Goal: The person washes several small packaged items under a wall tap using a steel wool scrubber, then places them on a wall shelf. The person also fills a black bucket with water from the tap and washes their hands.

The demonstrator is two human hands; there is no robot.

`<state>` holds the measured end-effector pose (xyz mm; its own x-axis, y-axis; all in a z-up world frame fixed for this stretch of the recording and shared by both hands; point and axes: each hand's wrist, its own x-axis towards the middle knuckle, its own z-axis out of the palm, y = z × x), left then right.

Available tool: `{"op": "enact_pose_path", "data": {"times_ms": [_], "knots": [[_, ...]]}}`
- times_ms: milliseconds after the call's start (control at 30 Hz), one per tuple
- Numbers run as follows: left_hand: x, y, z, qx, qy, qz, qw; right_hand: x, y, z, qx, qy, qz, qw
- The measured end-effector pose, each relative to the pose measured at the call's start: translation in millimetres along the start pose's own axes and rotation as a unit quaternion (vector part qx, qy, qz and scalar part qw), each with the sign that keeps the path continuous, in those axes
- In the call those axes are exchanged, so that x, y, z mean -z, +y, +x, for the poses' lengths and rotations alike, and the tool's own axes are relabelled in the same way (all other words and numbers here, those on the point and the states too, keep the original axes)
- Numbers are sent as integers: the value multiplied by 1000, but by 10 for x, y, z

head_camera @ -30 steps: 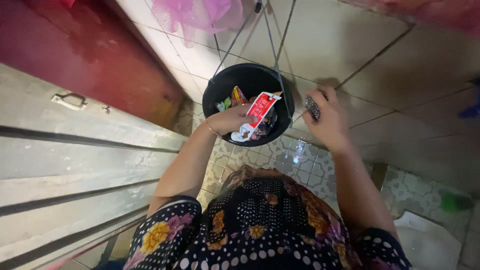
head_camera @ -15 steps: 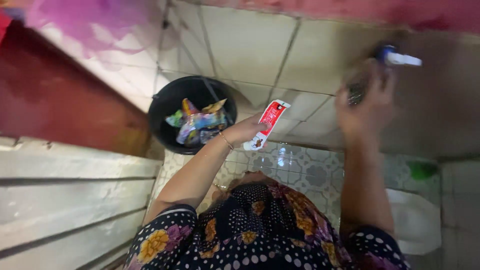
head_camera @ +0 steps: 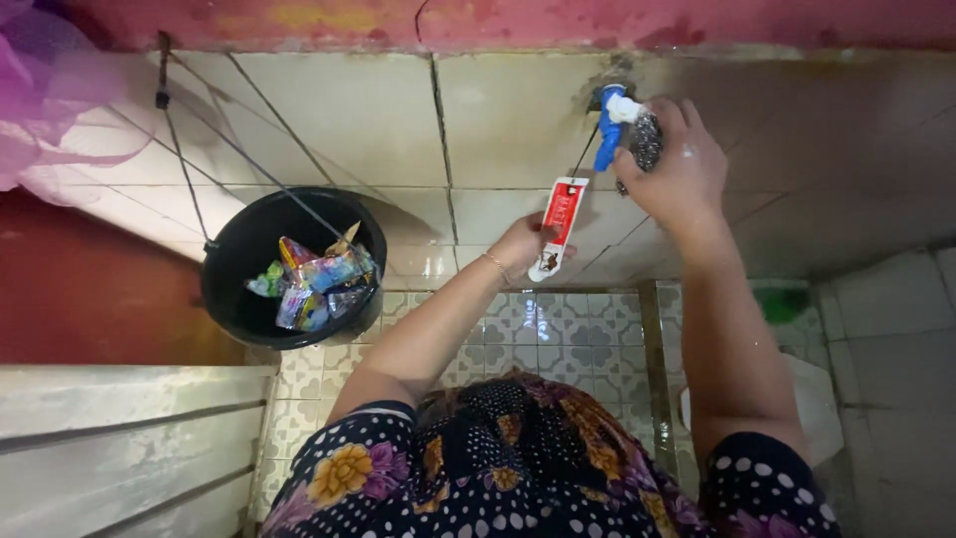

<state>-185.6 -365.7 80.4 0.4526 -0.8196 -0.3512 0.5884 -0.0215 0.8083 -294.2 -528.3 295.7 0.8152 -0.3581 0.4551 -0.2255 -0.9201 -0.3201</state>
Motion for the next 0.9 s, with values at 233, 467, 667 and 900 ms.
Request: {"op": "enact_pose_path", "data": {"times_ms": [233, 467, 667, 900], "knots": [[-12, -348, 924, -9, -15, 62, 998, 66, -165, 8, 38, 39, -40, 998], [125, -495, 1346, -34, 68, 324, 943, -71, -211, 87, 35, 63, -102, 992], [148, -227, 1138, 36, 23, 206, 978, -114, -361, 155, 12, 84, -162, 983], [84, 60, 534, 62, -61, -131, 988, -128, -208, 58, 31, 113, -84, 990]]}}
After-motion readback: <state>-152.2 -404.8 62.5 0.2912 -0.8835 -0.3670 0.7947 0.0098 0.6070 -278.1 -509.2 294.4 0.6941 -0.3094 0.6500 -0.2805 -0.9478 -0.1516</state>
